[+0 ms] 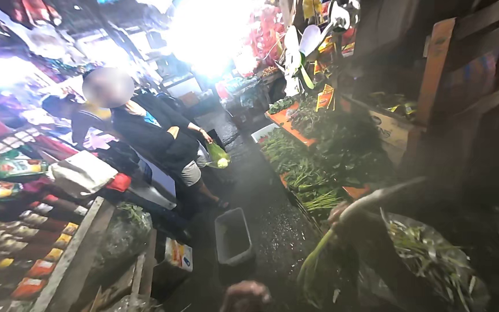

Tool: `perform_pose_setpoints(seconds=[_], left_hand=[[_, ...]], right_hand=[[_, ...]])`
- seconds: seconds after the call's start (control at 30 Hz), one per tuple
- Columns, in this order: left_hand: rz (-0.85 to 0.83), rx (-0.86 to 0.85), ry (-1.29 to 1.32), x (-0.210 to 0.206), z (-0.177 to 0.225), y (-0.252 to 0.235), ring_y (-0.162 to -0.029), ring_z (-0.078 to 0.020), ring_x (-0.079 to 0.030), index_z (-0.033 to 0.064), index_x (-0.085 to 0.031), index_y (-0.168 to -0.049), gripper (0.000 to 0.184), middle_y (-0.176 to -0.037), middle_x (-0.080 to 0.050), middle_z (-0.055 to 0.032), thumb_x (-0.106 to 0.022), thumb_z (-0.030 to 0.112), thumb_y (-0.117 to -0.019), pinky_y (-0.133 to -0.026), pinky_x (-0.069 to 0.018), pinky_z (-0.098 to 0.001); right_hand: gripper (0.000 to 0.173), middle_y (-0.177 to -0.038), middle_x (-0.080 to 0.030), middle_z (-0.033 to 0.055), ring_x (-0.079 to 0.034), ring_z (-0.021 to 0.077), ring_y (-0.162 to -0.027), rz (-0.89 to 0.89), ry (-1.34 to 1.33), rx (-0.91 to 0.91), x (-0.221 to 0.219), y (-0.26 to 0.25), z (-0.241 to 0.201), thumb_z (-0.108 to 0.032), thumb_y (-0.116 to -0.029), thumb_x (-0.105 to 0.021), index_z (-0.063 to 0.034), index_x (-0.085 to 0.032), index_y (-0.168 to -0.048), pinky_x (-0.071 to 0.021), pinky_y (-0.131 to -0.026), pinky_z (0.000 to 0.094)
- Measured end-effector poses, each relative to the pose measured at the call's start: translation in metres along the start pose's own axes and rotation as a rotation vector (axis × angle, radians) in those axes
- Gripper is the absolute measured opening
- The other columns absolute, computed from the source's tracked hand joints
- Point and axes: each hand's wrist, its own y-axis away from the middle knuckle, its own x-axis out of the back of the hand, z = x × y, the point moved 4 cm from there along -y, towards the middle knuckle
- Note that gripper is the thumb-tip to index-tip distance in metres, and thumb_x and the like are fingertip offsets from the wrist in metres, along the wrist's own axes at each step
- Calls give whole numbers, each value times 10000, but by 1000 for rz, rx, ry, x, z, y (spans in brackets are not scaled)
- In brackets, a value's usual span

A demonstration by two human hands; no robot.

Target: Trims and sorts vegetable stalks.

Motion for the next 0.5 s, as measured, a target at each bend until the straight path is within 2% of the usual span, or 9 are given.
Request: perform_pose_setpoints(seconds=[0.07, 0.1, 0.13, 0.17, 0.23, 0.3, 0.4, 0.47, 0.5], left_hand=[[-100, -33, -507, -32, -21, -11, -1137, -165, -678, 105, -675, -1286, 280, -1245, -709, -66, -560, 198, -1049, -1005, -557, -354], [-143, -73, -741, -46, -33, -14, -1221, -196, -640, -2, -627, -1322, 331, -1318, -667, -136, -571, 149, -1033, -1058, -520, -364], [-159, -100, -931, -60, -44, -15, -1255, -254, -620, -88, -614, -1313, 381, -1327, -648, -213, -604, 117, -992, -1089, -486, -395], [-172, -100, -1039, -70, -54, -15, -1263, -274, -618, -112, -615, -1306, 411, -1322, -647, -236, -634, 129, -973, -1104, -472, -408], [-173, -67, -1006, -82, -67, -13, -1242, -212, -634, -144, -590, -1307, 405, -1308, -652, -243, -640, 59, -960, -1099, -480, -345], [-125, -67, -941, -85, -74, -11, -1149, -172, -678, -170, -609, -1251, 342, -1216, -688, -243, -623, -26, -941, -1045, -518, -318], [-79, -117, -905, -84, -80, -10, -955, -78, -707, -136, -662, -1156, 240, -1033, -733, -162, -622, -15, -952, -919, -571, -242], [-79, -125, -930, -84, -81, -13, -887, -54, -695, -111, -676, -1140, 221, -968, -730, -127, -614, -5, -956, -863, -575, -218], [-80, -126, -953, -85, -81, -15, -863, -56, -690, -108, -676, -1134, 220, -950, -725, -127, -602, -13, -950, -842, -574, -214]], right_hand=[[62, -873, -727, -65, -650, -7, -710, -89, 73, 90, -11, 10, 20, -138, -902, -734, -80, -723, -921, -565, -634, 179], [139, -921, -724, -49, -667, -6, -777, -143, 141, 130, -15, 15, 29, -226, -929, -742, -90, -719, -941, -585, -702, 181], [170, -931, -723, -16, -672, -1, -798, -162, 182, 148, -19, 19, 31, -230, -932, -743, -62, -716, -936, -587, -727, 176], [169, -908, -731, 30, -678, 8, -797, -147, 194, 140, -25, 22, 27, -163, -903, -750, 5, -731, -907, -578, -736, 168], [192, -872, -730, 51, -672, -13, -802, -129, 203, 106, -30, 26, 18, -133, -892, -738, 57, -717, -868, -556, -757, 133], [213, -841, -722, 41, -665, -12, -773, -108, 177, 79, -28, 27, 16, -152, -899, -735, 54, -711, -851, -552, -726, 136], [187, -873, -720, -20, -667, -2, -741, -113, 56, 90, -18, 29, 39, -236, -923, -750, -53, -714, -915, -580, -669, 170], [178, -903, -723, -43, -669, 2, -736, -113, 13, 118, -15, 29, 49, -286, -932, -753, -115, -713, -952, -587, -650, 178], [171, -907, -723, -48, -669, 2, -740, -109, 1, 113, -15, 28, 47, -278, -934, -752, -113, -714, -958, -586, -655, 178]])
